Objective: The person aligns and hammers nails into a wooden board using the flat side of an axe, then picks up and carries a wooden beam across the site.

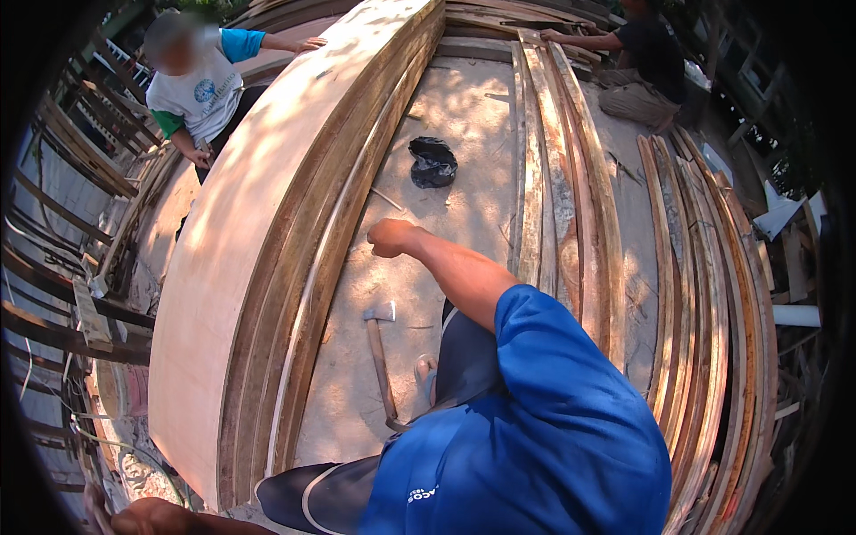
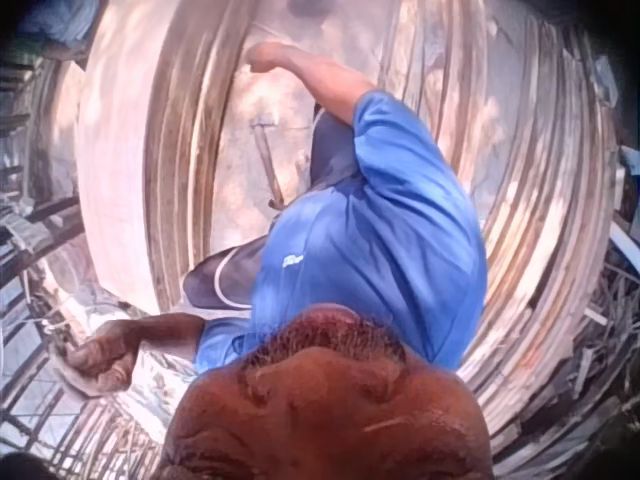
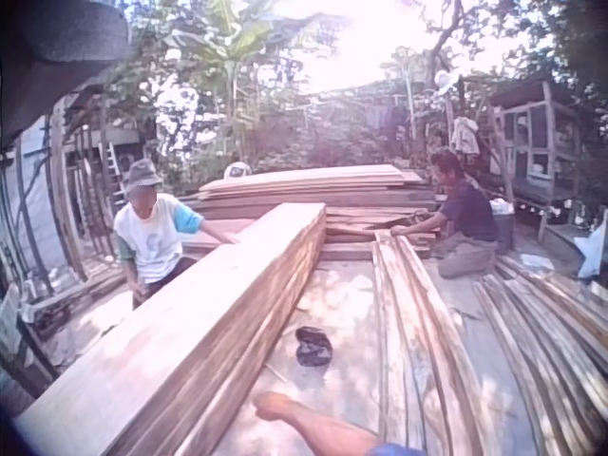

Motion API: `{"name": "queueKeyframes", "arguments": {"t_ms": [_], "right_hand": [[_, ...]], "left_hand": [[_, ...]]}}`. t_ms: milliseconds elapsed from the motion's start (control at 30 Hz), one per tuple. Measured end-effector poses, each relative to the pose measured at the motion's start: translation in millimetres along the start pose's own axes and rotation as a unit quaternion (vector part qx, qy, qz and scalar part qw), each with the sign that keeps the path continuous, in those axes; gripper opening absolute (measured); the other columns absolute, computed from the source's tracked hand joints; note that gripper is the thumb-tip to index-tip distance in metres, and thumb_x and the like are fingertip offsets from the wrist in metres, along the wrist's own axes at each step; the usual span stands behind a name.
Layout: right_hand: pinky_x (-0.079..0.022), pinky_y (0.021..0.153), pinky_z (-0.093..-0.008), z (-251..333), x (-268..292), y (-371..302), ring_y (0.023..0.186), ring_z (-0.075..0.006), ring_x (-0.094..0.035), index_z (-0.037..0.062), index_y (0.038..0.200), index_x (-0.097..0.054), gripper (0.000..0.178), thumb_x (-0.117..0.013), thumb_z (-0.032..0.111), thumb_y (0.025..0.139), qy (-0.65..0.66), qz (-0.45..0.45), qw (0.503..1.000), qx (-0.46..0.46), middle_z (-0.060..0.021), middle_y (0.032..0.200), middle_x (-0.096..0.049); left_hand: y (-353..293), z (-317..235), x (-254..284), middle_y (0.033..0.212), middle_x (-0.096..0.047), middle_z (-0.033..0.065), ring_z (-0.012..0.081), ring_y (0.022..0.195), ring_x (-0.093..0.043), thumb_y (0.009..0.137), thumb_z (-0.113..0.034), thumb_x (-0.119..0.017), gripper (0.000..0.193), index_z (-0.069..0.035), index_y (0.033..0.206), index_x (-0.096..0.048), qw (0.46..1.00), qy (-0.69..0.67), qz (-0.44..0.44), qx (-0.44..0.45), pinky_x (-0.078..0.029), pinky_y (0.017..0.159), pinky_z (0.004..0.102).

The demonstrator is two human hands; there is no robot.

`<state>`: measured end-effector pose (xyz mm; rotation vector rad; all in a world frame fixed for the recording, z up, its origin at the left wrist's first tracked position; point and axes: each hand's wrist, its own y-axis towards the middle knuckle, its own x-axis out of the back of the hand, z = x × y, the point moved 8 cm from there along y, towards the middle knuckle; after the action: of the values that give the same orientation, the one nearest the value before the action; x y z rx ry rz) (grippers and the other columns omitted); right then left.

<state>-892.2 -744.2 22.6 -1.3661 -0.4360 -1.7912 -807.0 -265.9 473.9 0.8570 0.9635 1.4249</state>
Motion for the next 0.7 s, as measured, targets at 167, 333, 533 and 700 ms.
{"name": "queueKeyframes", "arguments": {"t_ms": [167,333,533,700], "right_hand": [[-0.057,0.088,-0.0503,5.1,1.3,1.0,0.106,-0.0413,-0.07,0.003,0.106,-0.077,0.03,-0.063,0.021,0.086,0.007,-0.011,1.0,-0.012,-0.0211,0.11,-0.074],[-0.057,0.089,-0.0496,8.4,5.8,-6.4,0.107,-0.0407,-0.07,0.0024,0.105,-0.078,0.029,-0.064,0.02,0.086,0.0,-0.018,1.0,-0.017,-0.0211,0.11,-0.074],[-0.057,0.089,-0.0497,4.9,1.6,1.0,0.106,-0.0401,-0.07,0.0032,0.104,-0.078,0.029,-0.065,0.021,0.086,-0.012,-0.002,1.0,-0.001,-0.0207,0.108,-0.075],[-0.056,0.092,-0.0492,1.6,-13.3,7.2,0.108,-0.0397,-0.069,0.0046,0.106,-0.077,0.03,-0.064,0.023,0.086,-0.031,0.011,0.999,0.004,-0.0194,0.11,-0.074]], "left_hand": [[-149.2,79.6,-83.8,0.114,-0.069,0.0185,0.0337,0.107,-0.066,0.097,-0.002,-0.066,0.016,0.006,0.111,-0.066,0.907,-0.089,0.352,0.214,-0.051,0.101,0.0465],[-319.9,131.9,-93.3,0.143,-0.058,0.0236,0.0399,0.136,-0.053,0.099,-0.022,-0.069,0.048,0.003,0.139,-0.057,0.789,-0.055,0.54,0.287,-0.042,0.114,0.0483],[-432.4,170.2,-69.5,0.156,-0.044,0.0278,0.0437,0.148,-0.037,0.104,-0.043,-0.058,0.066,0.002,0.15,-0.047,0.712,0.004,0.621,0.327,-0.029,0.122,0.0511],[-465.1,168.4,-54.4,0.167,-0.033,0.0145,0.037,0.156,-0.026,0.106,-0.056,-0.045,0.072,-0.009,0.159,-0.039,0.646,0.072,0.635,0.418,-0.018,0.122,0.0635]]}}
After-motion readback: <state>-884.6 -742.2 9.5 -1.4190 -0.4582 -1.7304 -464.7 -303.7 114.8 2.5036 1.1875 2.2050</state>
